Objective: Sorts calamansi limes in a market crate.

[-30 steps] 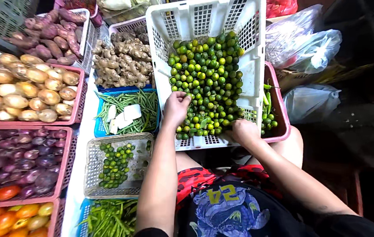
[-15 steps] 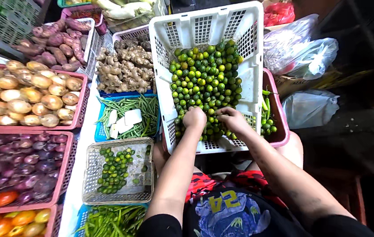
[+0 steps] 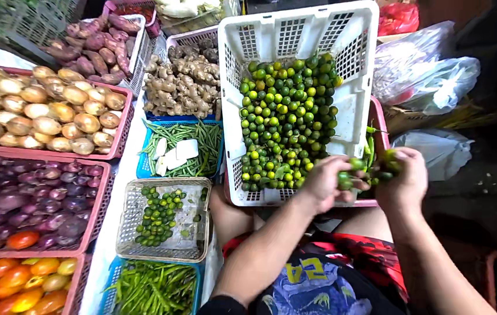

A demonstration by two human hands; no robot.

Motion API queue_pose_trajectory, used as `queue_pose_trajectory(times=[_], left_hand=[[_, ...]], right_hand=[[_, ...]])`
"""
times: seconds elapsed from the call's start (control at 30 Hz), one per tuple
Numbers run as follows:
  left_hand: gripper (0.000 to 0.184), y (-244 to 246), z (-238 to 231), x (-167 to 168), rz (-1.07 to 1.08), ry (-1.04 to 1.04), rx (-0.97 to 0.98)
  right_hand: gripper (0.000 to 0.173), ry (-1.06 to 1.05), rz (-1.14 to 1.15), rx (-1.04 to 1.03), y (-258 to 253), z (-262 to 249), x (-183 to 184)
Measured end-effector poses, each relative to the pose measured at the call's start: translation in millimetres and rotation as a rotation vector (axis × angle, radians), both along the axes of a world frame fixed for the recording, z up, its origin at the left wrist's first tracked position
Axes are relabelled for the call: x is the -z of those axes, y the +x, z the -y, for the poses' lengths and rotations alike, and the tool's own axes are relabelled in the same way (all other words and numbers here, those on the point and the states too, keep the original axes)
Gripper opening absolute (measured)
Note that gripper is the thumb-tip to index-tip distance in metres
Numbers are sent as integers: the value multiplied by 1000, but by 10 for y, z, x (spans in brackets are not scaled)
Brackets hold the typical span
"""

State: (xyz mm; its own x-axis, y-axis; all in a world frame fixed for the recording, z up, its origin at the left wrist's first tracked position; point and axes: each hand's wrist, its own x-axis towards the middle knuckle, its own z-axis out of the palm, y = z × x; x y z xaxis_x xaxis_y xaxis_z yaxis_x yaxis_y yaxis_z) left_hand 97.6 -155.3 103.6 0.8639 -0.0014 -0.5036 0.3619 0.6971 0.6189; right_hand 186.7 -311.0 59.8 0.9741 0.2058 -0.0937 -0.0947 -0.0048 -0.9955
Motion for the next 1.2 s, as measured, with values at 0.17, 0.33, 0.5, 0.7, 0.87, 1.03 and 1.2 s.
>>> queue_pose_trajectory(times=[0.17, 0.33, 0.5, 0.7, 0.87, 1.03, 1.2], left_hand=[[73, 399, 448, -209, 61, 470, 194], [63, 17, -366, 85, -46, 1025, 13], [51, 47, -1381, 809, -384, 1378, -98], [38, 265, -1583, 1137, -313, 1852, 252], [41, 277, -1656, 1017, -390, 1879, 435], [31, 312, -1606, 978, -414, 1884, 403], [32, 31, -1430, 956, -339, 1822, 113]], right_hand=[[55, -30, -141, 27, 102, 384, 159], [46, -396, 283, 42, -135, 117, 251], [24, -365, 708, -316, -217, -490, 252], [26, -730, 638, -735, 19, -1613, 436], [33, -1022, 709, -770, 147, -2191, 646], [23, -1050, 719, -717, 204, -2244, 639], [28, -1098, 754, -747, 190, -2277, 610]])
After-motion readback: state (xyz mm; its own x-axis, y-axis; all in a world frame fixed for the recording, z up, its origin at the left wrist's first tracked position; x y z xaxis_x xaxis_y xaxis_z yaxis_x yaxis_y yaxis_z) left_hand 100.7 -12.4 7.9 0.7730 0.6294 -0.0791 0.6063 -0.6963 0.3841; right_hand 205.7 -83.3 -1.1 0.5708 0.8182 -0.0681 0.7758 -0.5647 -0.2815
